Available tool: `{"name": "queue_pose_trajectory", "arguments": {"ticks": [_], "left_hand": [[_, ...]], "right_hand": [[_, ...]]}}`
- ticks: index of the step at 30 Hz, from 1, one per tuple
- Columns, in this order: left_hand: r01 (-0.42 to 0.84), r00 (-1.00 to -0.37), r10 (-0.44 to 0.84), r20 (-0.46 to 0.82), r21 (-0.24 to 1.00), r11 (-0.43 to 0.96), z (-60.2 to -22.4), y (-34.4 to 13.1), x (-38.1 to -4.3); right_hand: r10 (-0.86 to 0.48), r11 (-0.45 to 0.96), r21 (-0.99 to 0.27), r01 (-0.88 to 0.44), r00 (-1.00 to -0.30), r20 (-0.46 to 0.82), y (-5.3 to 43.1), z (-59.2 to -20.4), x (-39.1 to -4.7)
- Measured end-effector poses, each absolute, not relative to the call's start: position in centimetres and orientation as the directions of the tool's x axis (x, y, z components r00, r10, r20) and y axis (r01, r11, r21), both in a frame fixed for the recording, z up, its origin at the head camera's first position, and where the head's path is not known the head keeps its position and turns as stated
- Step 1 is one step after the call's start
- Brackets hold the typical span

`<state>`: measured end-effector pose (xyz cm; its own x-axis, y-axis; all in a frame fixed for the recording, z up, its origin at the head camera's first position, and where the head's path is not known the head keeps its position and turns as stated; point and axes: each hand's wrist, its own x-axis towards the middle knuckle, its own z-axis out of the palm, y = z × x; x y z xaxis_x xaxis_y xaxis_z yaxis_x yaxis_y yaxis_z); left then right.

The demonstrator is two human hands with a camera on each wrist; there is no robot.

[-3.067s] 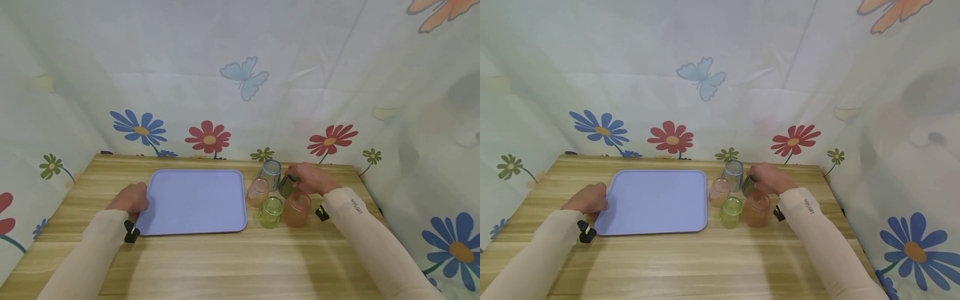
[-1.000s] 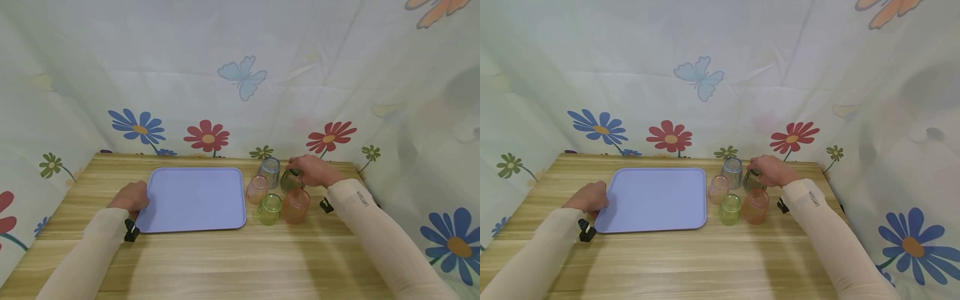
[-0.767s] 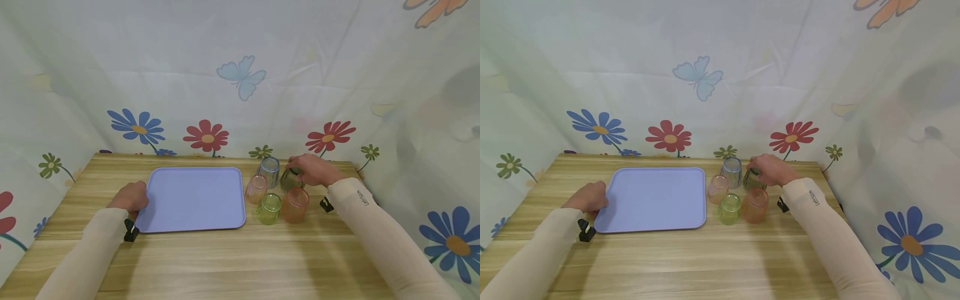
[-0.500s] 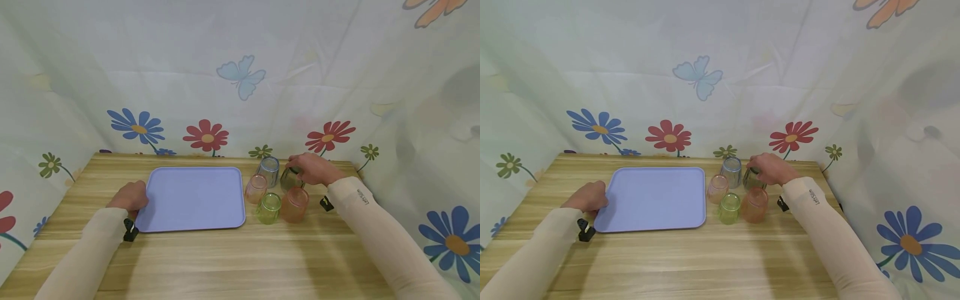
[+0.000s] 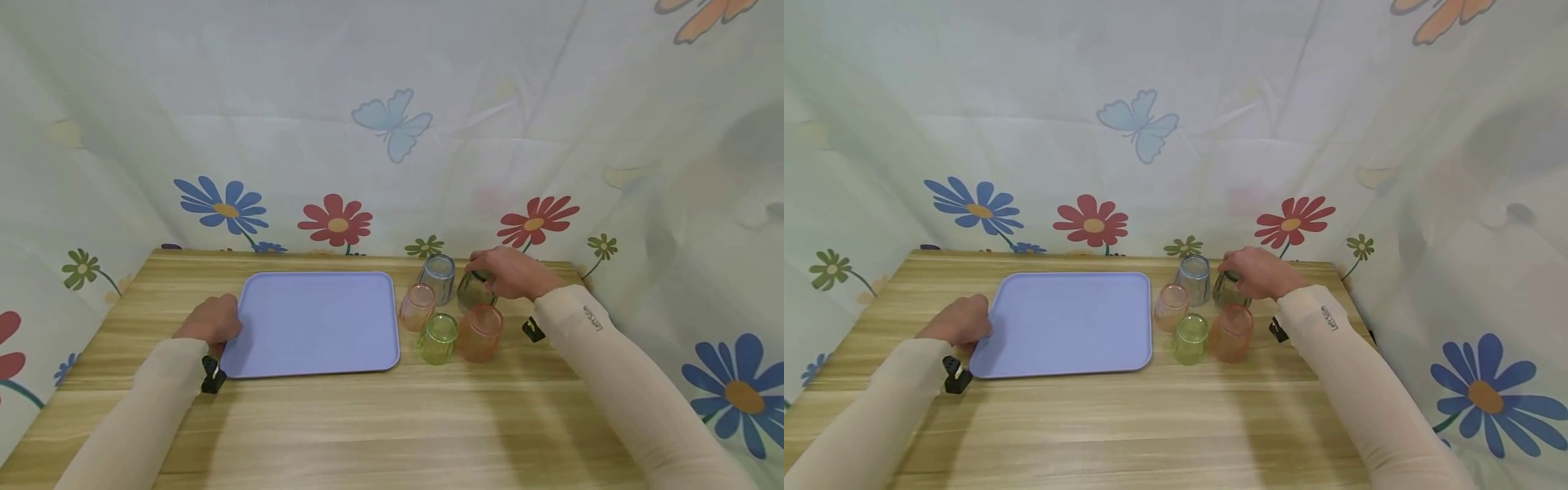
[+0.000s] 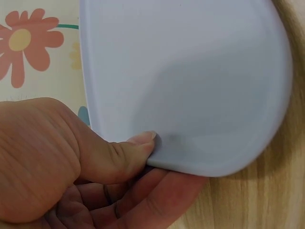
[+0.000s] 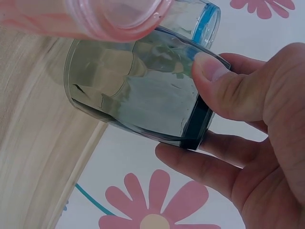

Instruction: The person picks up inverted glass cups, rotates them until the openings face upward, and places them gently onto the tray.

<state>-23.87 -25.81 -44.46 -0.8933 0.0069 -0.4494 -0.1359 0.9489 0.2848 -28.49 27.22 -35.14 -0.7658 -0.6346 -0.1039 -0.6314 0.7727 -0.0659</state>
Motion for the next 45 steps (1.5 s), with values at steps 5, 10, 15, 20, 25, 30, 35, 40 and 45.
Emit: {"name": "queue_pose_trajectory", "arguments": {"ticks": [5, 10, 15, 20, 25, 30, 35, 40, 45], "left_hand": [[-0.137, -0.894, 0.004, -0.449, 0.282, 0.95, -44.6, -25.8, -24.0], [-0.134, -0.896, 0.005, -0.445, 0.281, 0.95, -44.6, -25.8, -24.0], [-0.139, -0.896, 0.004, -0.445, 0.286, 0.948, -44.6, -25.8, -24.0], [-0.133, -0.897, 0.009, -0.441, 0.29, 0.948, -44.5, -25.8, -24.0], [-0.128, -0.901, 0.014, -0.434, 0.298, 0.946, -44.3, -25.7, -23.8], [-0.124, -0.904, 0.019, -0.426, 0.305, 0.944, -44.4, -25.8, -23.7], [-0.131, -0.904, 0.011, -0.427, 0.302, 0.944, -44.5, -25.8, -23.7], [-0.135, -0.903, 0.006, -0.429, 0.298, 0.945, -44.3, -25.7, -23.7], [-0.132, -0.907, 0.006, -0.421, 0.296, 0.946, -44.4, -25.7, -23.6]], "right_hand": [[-0.628, 0.778, -0.063, -0.625, -0.771, -0.108, 27.2, -34.9, -28.4], [-0.624, 0.782, -0.066, -0.62, -0.774, -0.106, 27.3, -34.8, -28.4], [-0.627, 0.779, -0.063, -0.624, -0.772, -0.099, 27.4, -34.7, -28.4], [-0.633, 0.774, -0.055, -0.631, -0.769, -0.087, 27.4, -34.6, -28.4], [-0.616, 0.787, -0.059, -0.614, -0.781, -0.098, 27.3, -34.2, -28.3], [-0.613, 0.79, -0.061, -0.61, -0.784, -0.099, 27.3, -34.0, -28.2], [-0.612, 0.791, -0.053, -0.61, -0.785, -0.095, 27.2, -33.8, -28.2], [-0.604, 0.796, -0.044, -0.603, -0.79, -0.107, 27.1, -33.5, -28.2], [-0.614, 0.788, -0.035, -0.614, -0.782, -0.107, 26.9, -33.2, -28.3]]}}
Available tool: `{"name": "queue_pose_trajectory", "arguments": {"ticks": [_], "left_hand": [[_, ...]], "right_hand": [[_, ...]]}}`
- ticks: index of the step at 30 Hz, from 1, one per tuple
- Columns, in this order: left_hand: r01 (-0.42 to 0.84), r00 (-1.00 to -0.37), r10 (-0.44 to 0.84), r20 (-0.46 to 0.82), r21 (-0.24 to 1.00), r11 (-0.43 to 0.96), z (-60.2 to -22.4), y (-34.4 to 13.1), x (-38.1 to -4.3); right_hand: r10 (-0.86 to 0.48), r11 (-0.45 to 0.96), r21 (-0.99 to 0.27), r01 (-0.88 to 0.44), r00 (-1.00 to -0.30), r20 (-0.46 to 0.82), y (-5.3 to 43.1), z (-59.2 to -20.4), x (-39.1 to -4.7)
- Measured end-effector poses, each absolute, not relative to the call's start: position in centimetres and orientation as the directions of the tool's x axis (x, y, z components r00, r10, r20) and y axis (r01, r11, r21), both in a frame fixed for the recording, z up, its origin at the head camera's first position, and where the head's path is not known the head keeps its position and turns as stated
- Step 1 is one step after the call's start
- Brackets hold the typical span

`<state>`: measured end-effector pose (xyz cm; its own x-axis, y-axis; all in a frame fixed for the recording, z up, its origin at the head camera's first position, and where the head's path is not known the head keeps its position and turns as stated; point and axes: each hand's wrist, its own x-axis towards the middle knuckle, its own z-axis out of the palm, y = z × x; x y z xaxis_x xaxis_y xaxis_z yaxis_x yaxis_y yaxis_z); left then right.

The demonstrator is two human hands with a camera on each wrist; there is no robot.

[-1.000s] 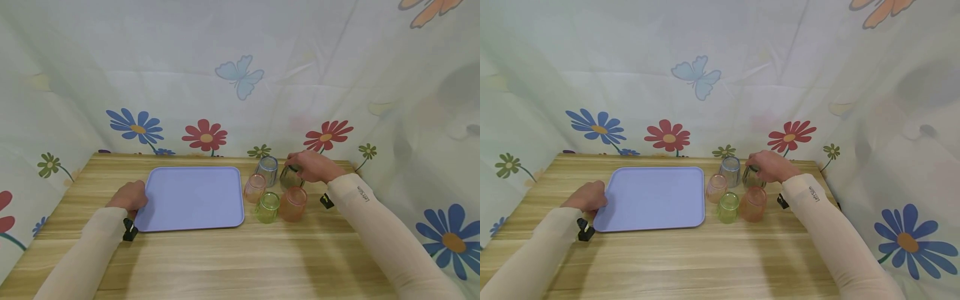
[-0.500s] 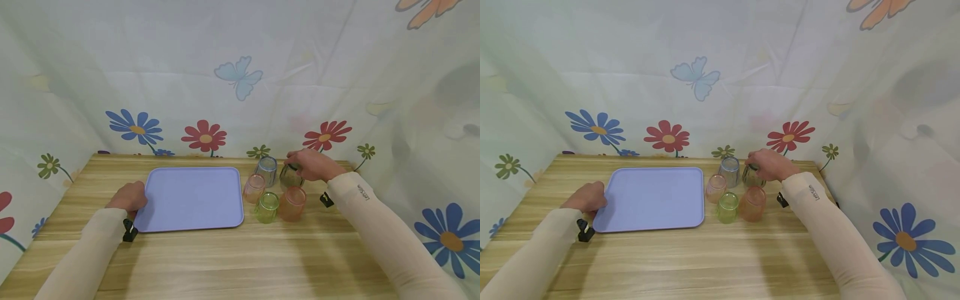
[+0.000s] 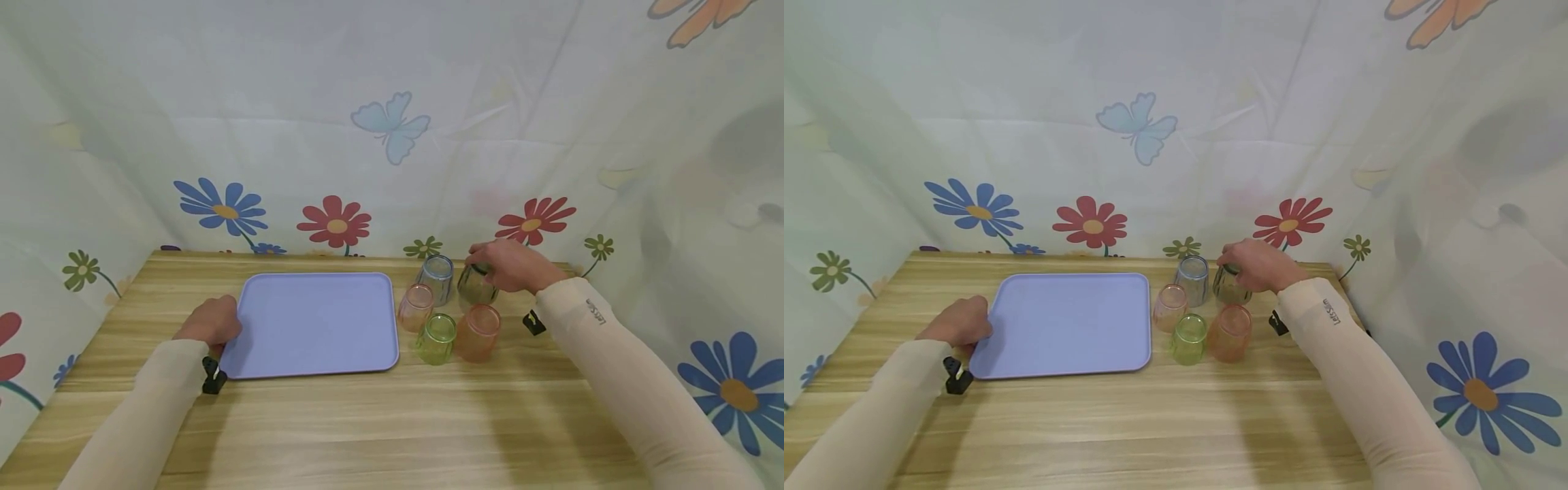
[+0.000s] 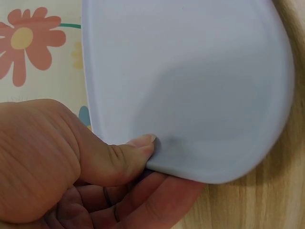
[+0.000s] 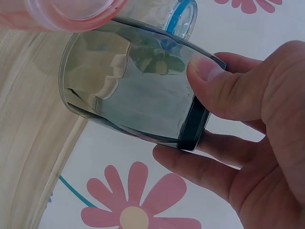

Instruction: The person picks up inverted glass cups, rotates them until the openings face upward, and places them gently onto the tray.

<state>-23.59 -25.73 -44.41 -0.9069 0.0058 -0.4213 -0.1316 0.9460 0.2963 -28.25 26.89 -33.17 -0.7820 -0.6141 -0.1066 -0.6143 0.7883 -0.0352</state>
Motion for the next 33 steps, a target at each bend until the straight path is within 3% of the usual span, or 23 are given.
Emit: {"name": "queue_pose_trajectory", "arguments": {"ticks": [33], "left_hand": [[-0.097, -0.912, 0.028, -0.408, 0.282, 0.954, -44.5, -25.9, -23.7]], "right_hand": [[-0.585, 0.81, -0.042, -0.585, -0.8, -0.134, 26.9, -31.5, -28.5]]}}
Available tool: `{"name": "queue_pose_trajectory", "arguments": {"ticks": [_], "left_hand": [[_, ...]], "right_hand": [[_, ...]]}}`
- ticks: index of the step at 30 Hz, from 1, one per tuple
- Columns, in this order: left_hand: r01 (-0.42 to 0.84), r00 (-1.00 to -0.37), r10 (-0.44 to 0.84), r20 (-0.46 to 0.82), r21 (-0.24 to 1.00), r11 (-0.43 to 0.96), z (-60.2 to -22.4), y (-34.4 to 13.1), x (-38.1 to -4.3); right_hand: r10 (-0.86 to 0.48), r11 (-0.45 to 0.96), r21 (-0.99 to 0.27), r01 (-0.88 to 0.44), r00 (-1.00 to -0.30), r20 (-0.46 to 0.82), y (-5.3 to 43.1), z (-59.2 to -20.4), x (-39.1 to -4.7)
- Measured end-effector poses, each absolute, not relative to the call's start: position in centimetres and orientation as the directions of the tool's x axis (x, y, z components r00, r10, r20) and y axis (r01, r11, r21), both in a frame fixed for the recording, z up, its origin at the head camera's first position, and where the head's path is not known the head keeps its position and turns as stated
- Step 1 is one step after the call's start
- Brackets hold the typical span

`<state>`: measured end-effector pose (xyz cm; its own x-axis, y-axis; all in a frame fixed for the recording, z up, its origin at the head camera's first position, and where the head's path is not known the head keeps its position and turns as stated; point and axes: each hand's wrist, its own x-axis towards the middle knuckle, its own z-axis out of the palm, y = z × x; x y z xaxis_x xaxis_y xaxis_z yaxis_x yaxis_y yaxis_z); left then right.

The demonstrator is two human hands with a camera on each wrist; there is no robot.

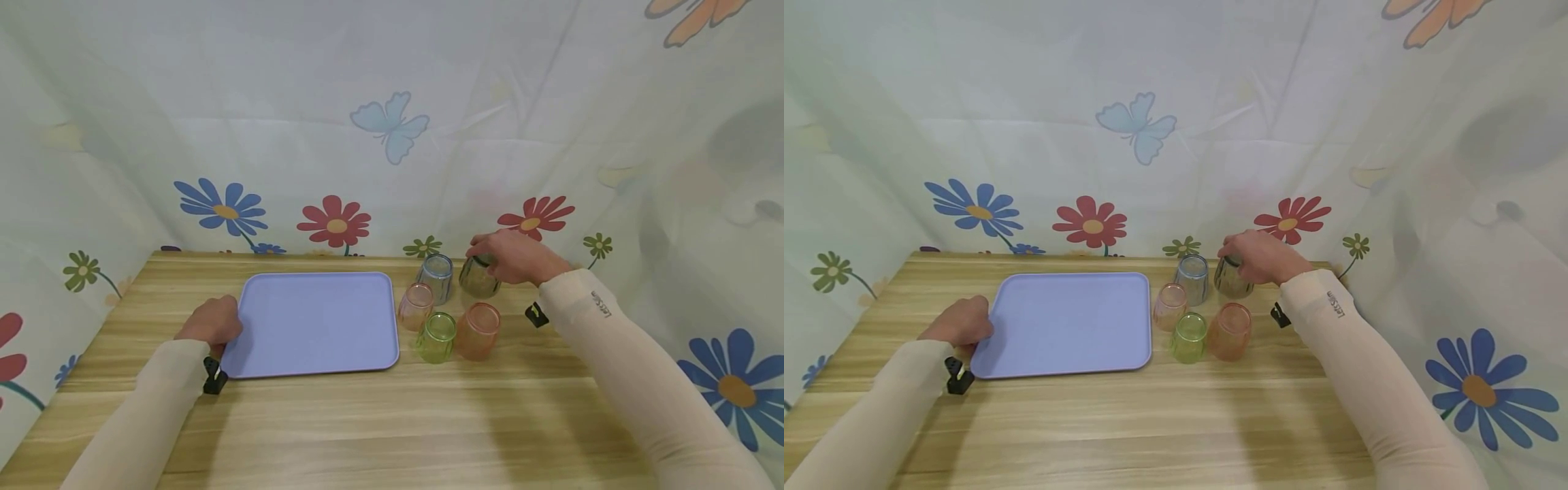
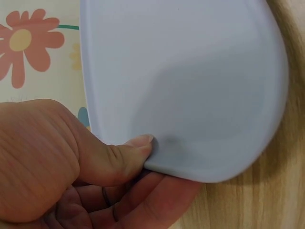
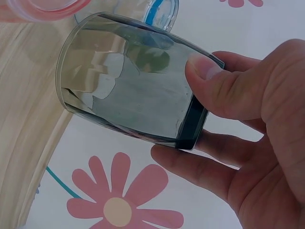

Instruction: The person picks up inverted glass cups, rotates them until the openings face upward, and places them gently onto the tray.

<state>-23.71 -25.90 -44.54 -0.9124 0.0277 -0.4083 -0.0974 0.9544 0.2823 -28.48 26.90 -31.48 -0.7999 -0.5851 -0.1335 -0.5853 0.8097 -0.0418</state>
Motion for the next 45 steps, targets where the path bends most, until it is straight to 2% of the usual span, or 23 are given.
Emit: {"name": "queue_pose_trajectory", "arguments": {"ticks": [45], "left_hand": [[-0.096, -0.917, 0.027, -0.398, 0.286, 0.953, -44.9, -26.0, -23.9]], "right_hand": [[-0.584, 0.811, -0.036, -0.583, -0.805, -0.104, 27.0, -30.3, -28.4]]}}
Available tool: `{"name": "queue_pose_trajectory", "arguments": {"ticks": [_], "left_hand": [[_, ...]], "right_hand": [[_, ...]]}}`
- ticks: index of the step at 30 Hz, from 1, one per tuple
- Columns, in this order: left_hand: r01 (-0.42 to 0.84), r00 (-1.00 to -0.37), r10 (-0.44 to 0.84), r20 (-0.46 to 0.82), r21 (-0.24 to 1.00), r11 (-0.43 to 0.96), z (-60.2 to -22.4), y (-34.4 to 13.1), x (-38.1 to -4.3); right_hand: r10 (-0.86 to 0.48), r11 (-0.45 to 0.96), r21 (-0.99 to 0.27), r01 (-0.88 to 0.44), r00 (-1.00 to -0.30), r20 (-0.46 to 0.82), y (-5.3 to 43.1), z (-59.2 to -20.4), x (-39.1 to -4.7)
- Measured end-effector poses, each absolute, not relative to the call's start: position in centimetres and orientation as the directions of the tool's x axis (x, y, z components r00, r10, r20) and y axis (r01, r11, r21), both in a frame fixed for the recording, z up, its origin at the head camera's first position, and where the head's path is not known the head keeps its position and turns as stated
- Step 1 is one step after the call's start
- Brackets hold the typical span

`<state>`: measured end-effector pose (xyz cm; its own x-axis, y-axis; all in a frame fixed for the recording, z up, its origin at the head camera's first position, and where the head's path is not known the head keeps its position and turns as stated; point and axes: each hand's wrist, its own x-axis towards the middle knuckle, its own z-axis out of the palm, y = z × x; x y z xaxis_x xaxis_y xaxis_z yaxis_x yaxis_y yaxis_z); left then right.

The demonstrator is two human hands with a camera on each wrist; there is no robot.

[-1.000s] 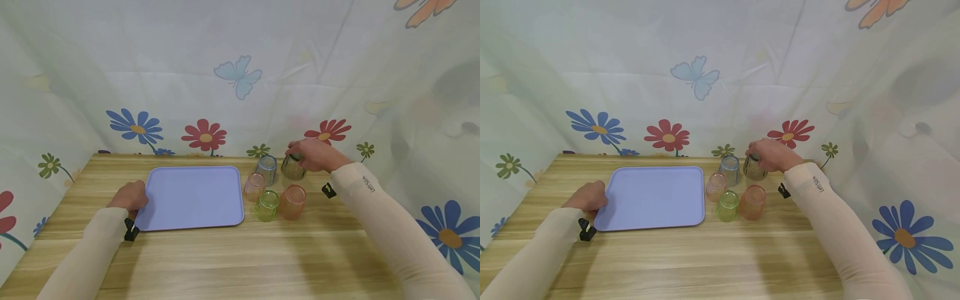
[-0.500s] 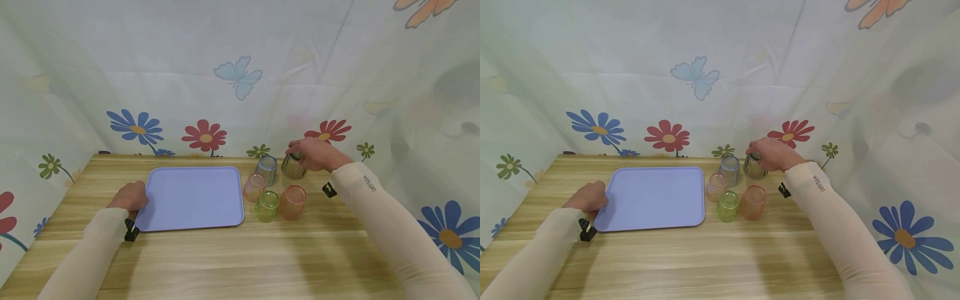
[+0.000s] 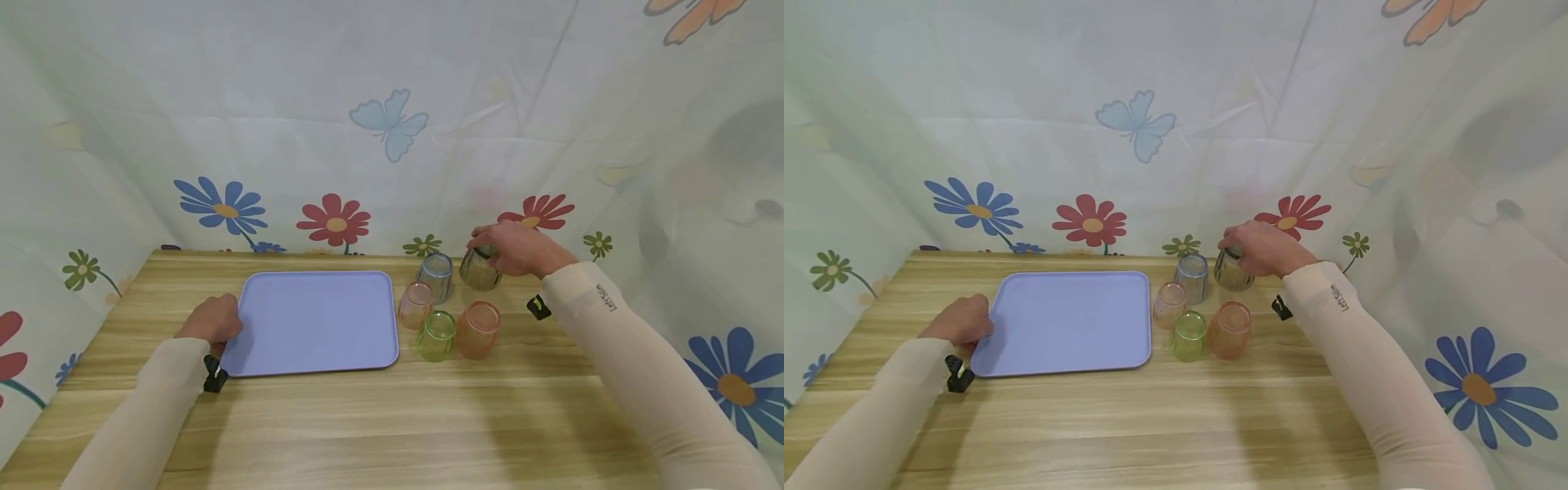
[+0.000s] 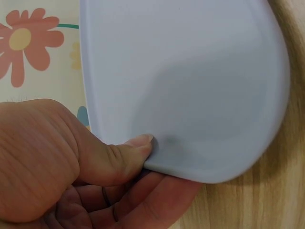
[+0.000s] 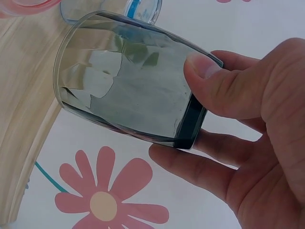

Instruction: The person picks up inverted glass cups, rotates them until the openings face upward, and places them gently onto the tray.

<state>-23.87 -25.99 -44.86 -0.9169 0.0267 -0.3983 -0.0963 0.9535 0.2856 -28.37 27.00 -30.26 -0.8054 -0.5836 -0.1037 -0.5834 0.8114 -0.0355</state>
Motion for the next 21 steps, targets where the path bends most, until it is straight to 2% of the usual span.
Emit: {"name": "queue_pose_trajectory", "arguments": {"ticks": [21], "left_hand": [[-0.104, -0.91, 0.02, -0.413, 0.276, 0.955, -44.9, -25.97, -24.0]], "right_hand": [[-0.585, 0.811, -0.045, -0.584, -0.804, -0.107, 26.89, -29.27, -28.25]]}}
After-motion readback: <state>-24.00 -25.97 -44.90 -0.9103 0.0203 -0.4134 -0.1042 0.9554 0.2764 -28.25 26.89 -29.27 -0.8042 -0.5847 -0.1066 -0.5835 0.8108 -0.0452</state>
